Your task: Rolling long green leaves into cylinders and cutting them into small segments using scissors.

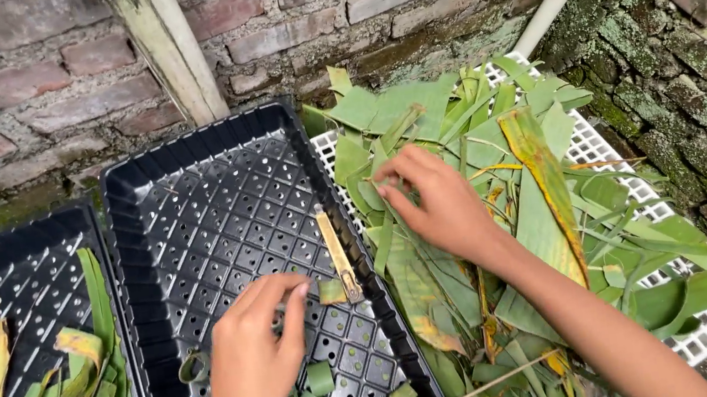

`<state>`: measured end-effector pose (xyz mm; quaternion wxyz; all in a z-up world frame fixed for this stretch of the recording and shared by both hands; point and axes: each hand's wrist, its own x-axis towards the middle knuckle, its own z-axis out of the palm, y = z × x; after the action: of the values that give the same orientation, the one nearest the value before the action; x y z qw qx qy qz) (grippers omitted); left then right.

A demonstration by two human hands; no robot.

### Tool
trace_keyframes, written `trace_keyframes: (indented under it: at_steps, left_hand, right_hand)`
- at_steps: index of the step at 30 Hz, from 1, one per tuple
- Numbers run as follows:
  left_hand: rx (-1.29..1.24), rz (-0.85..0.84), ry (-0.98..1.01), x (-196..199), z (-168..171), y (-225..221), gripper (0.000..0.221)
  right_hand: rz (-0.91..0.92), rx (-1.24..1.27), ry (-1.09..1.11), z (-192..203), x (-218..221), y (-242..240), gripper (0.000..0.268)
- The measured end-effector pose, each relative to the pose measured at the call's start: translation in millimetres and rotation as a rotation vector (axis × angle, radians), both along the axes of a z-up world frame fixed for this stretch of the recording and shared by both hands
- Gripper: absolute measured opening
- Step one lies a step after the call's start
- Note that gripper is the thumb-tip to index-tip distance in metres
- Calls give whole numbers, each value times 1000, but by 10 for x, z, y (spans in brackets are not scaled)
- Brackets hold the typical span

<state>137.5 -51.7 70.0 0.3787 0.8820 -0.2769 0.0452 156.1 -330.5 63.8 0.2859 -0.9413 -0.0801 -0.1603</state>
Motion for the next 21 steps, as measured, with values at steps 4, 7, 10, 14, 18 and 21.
trace_keyframes:
  at_steps: [4, 7, 10, 14, 18, 21]
  left_hand:
    - [-103, -104, -75, 483, 6, -479, 15]
    - [-153, -214, -123, 849, 53, -740, 14]
    - [-154, -239, -143, 1093, 14, -903, 14]
    - [-184, -230, -82, 1336, -122, -995, 13]
    - [-185, -201, -25, 1371, -108, -970, 12]
    - [-236, -139, 113, 1374, -88, -882, 15]
  right_hand:
    - [-62, -112, 34, -111, 661, 12, 18]
    - [-169, -355, 10, -279, 1095, -38, 29]
    - [-330, -707, 48, -718, 1406, -226, 43]
    - [-309, -821, -263, -1193, 1630, -520, 21]
    - [-269, -853, -490, -951, 1485, -539, 8]
    - [-322, -634, -434, -443, 1161, -446, 7]
